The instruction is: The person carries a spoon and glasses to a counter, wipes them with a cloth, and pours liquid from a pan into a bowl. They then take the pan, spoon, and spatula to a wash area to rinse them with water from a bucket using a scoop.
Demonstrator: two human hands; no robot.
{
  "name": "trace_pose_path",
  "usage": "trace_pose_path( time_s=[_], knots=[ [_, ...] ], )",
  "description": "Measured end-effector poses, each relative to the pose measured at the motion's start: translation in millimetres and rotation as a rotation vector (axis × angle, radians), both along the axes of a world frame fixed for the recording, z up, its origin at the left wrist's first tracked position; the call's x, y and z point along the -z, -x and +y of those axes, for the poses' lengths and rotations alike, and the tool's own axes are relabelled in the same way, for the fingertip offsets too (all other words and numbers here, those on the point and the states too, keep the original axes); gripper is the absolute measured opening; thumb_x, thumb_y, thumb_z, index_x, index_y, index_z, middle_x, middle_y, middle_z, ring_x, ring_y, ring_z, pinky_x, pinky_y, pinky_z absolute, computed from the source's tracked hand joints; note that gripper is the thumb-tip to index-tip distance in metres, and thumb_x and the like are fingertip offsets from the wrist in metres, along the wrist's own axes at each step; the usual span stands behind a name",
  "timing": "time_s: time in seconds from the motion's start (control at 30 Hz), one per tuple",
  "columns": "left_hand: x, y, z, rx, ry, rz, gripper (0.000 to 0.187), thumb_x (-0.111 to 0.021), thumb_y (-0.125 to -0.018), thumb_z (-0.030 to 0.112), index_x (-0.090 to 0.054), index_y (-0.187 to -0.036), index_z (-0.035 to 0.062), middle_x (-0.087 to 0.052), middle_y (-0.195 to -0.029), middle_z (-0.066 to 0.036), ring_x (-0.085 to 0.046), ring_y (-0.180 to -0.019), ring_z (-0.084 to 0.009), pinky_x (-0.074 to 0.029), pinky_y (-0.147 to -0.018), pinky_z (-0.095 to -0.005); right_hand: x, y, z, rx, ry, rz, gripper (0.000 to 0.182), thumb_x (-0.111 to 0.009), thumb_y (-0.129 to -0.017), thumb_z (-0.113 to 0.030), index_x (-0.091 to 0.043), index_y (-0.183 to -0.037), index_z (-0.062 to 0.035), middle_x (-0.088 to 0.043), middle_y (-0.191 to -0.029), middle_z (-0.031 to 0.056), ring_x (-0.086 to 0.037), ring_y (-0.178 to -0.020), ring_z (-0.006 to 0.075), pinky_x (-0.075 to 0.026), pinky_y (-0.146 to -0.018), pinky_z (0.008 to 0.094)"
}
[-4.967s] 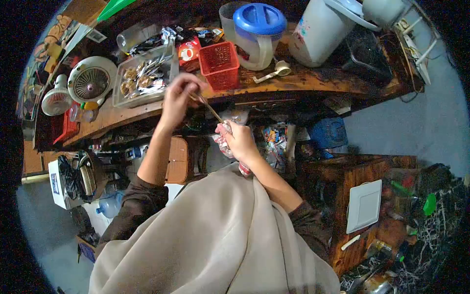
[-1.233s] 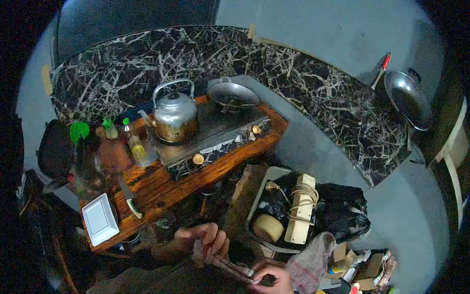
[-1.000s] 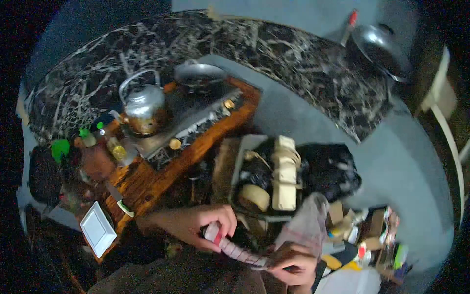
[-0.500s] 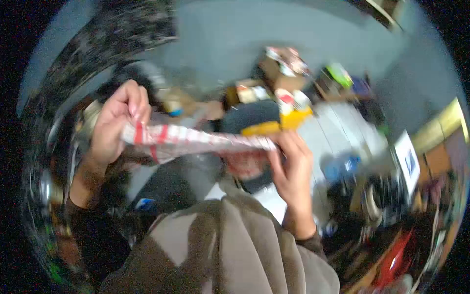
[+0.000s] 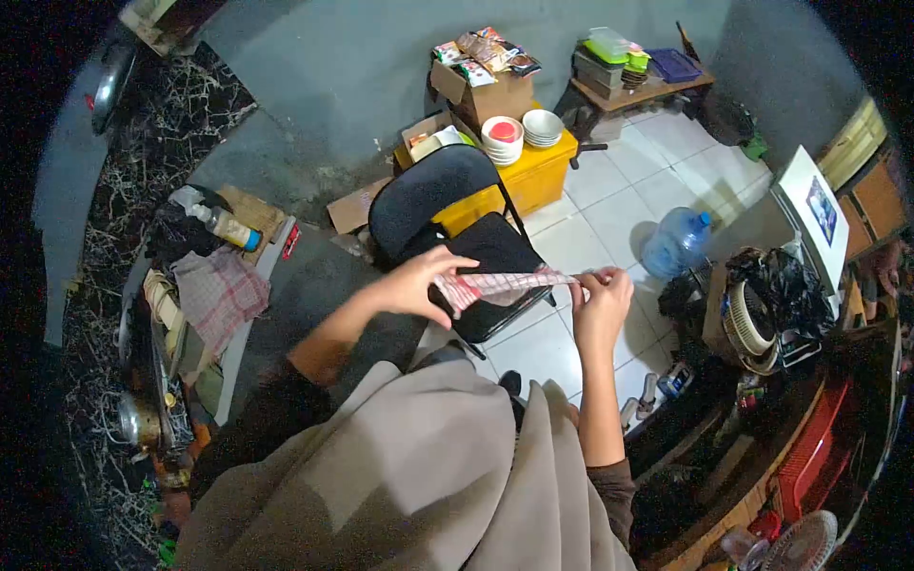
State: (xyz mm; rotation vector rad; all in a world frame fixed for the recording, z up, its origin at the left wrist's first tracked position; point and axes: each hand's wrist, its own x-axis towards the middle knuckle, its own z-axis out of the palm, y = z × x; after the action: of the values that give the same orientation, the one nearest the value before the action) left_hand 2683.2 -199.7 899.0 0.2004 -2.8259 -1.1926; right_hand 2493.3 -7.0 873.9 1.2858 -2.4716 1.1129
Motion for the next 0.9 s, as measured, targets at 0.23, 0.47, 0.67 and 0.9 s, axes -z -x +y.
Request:
trace_pose_path(
  time_s=[0.23, 0.47, 0.67, 0.9],
  knots=[
    [79.6, 9.6, -29.0, -0.509, -0.287, 0.115, 0.019, -0.056, -0.071, 0.007, -0.058, -0.09, 0.0049, -0.049, -0.084, -0.006, -0.045, -0.089, -0.0233, -0.037, -0.077, -0.0341, 98.8, 45.8, -86.8, 0.069, -0.121, -0.406, 0.017, -0.053, -0.077, -0.02, -0.06, -0.077, -0.0053, -0.053, -0.062, 0.0109, -0.054, -0.054, 0.0222, -0.041, -0.049, 0.0326],
    [183.2, 1.4, -143.2, -1.088, -0.325, 0.257, 0.02, -0.049, -0.08, 0.018, -0.056, -0.08, -0.0004, -0.05, -0.066, -0.001, -0.048, -0.06, -0.0116, -0.038, -0.057, -0.0238, 177.5, 74.0, -262.5, 0.004, 0.013, -0.68, 0.018, -0.048, -0.079, -0.019, -0.054, -0.08, -0.002, -0.055, -0.062, 0.0053, -0.054, -0.052, 0.0136, -0.043, -0.044, 0.0254],
    [161.4, -9.4, -236.7, -1.323, -0.876, 0.34, 0.018, -0.048, -0.081, 0.023, -0.052, -0.075, 0.0068, -0.044, -0.054, 0.003, -0.037, -0.04, -0.005, -0.033, -0.037, -0.0196, 157.1, 44.8, -428.1, -0.125, -0.005, -0.45, 0.023, -0.049, -0.075, -0.025, -0.056, -0.078, -0.0033, -0.058, -0.072, 0.0167, -0.056, -0.071, 0.0327, -0.042, -0.064, 0.0392],
    [248.2, -15.5, -295.0, -1.41, -0.19, 0.275, 0.061, -0.061, -0.067, 0.022, -0.032, -0.12, 0.0097, -0.051, -0.103, -0.014, -0.049, -0.095, -0.0305, -0.038, -0.081, -0.0358, 175.3, -3.2, -504.3, -0.404, -0.469, -0.12, 0.047, -0.048, -0.073, -0.018, -0.034, -0.118, -0.0115, -0.052, -0.099, 0.0189, -0.05, -0.091, 0.0329, -0.038, -0.08, 0.0384]
  ],
)
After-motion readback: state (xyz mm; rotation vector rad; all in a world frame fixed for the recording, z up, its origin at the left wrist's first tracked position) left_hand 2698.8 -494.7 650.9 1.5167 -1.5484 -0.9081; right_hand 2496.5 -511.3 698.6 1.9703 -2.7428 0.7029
